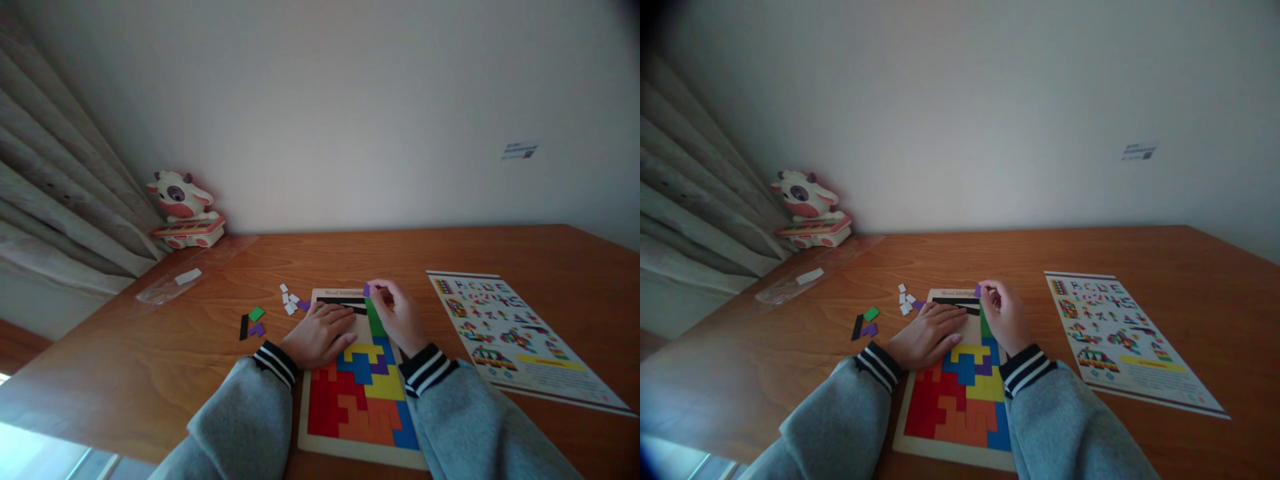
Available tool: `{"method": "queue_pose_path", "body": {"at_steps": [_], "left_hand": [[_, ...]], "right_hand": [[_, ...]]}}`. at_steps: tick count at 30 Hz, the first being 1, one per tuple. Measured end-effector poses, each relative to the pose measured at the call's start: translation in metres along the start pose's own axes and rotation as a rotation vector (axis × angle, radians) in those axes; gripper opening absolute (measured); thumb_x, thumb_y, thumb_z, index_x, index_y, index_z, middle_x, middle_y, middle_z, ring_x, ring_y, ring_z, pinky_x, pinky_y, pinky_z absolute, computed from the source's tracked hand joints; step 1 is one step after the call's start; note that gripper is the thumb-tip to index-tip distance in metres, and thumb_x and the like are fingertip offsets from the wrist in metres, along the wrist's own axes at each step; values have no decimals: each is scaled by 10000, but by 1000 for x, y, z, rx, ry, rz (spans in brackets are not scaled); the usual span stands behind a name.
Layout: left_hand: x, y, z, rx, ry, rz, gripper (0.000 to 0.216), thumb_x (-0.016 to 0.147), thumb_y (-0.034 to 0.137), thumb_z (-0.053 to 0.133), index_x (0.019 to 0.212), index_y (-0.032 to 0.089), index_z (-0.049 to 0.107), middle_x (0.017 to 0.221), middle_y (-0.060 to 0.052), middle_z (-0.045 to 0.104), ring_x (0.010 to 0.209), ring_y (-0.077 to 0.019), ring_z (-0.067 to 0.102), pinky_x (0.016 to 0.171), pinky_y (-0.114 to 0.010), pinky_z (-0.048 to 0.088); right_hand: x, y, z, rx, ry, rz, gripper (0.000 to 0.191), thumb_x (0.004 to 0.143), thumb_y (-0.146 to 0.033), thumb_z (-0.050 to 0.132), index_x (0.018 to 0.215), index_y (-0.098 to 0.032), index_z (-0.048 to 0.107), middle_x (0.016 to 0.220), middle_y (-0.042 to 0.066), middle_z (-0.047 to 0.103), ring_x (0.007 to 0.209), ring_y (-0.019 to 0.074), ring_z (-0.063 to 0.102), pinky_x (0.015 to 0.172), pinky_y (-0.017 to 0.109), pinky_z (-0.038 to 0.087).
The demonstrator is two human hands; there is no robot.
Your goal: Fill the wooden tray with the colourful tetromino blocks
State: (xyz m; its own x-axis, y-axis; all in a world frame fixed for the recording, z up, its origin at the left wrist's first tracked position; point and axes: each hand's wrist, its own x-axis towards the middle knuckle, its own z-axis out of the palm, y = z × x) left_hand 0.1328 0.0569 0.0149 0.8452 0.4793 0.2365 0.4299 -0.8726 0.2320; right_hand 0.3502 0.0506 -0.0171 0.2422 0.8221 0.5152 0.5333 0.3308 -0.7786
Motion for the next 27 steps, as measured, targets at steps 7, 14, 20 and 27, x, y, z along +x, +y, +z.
{"method": "queue_pose_path", "body": {"at_steps": [7, 14, 20, 27], "left_hand": [[0, -1, 2, -9, 30, 26, 430, 1030, 383, 374, 1367, 157, 516, 1369, -130, 583, 1283, -247, 520, 1102, -426, 410], [1, 1, 1, 4, 27, -2, 417, 1026, 390, 379, 1330, 156, 543, 1343, -122, 598, 1258, -256, 524, 1087, -434, 428], [1, -1, 3, -12, 26, 56, 389, 1029, 367, 378, 1319, 163, 539, 1338, -123, 589, 1279, -241, 522, 1136, -422, 380], [0, -1, 3, 32, 13, 68, 397, 1028, 384, 374, 1292, 162, 570, 1387, -128, 569, 1275, -255, 531, 1109, -440, 404]], "right_hand": [[0, 0, 1, 14, -13, 2, 268, 941, -425, 526, 998, -198, 656, 914, 75, 713, 741, 194, 646, 699, 341, 522], [-1, 4, 3, 21, -18, 6, 256, 941, -412, 530, 1004, -196, 653, 938, 78, 712, 755, 192, 640, 713, 340, 517], [-1, 1, 2, 6, -31, -5, 249, 940, -405, 529, 995, -196, 652, 917, 73, 715, 733, 190, 641, 685, 333, 509], [-1, 1, 2, 0, -42, -3, 264, 943, -414, 519, 998, -192, 652, 935, 75, 717, 746, 189, 646, 697, 335, 519]]}}
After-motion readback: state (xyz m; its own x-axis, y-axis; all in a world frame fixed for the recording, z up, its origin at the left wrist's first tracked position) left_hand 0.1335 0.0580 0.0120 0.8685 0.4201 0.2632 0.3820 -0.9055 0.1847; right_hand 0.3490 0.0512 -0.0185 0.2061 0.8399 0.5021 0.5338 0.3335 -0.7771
